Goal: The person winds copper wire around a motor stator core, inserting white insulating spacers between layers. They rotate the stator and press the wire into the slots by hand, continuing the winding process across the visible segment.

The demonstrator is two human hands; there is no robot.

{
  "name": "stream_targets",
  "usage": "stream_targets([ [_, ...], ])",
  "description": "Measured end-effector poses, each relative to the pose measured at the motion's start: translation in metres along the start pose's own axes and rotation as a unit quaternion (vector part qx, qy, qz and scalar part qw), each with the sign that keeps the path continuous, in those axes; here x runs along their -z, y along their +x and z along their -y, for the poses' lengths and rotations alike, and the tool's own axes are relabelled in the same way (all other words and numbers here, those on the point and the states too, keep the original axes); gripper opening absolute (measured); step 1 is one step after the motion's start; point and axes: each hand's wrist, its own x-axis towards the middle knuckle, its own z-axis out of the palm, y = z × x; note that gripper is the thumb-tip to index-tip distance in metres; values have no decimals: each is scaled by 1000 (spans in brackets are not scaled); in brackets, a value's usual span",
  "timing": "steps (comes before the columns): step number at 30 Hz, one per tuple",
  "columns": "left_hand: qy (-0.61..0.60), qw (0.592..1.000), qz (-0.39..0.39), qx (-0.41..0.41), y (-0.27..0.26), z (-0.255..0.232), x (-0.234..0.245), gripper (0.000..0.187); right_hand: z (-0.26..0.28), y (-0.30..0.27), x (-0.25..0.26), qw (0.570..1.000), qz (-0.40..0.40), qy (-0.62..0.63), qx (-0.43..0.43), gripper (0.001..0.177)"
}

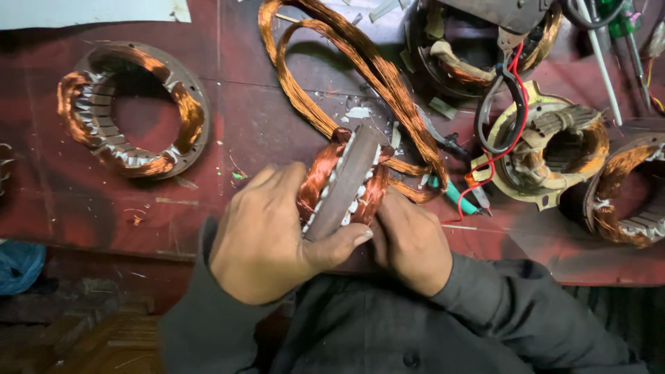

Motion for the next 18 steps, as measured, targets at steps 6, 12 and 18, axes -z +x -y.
stream_targets([
  [6,-19,1000,-8,8,-5,1,1,69,7,0,12,997,40,-59,-7,25],
  [12,-38,999,-3,3,-2,3,3,70,13,13,18,994,70,-78,28,35],
  [18,-9,1000,-7,-13,-3,1,1,69,10,24,28,976,155,-132,71,33],
])
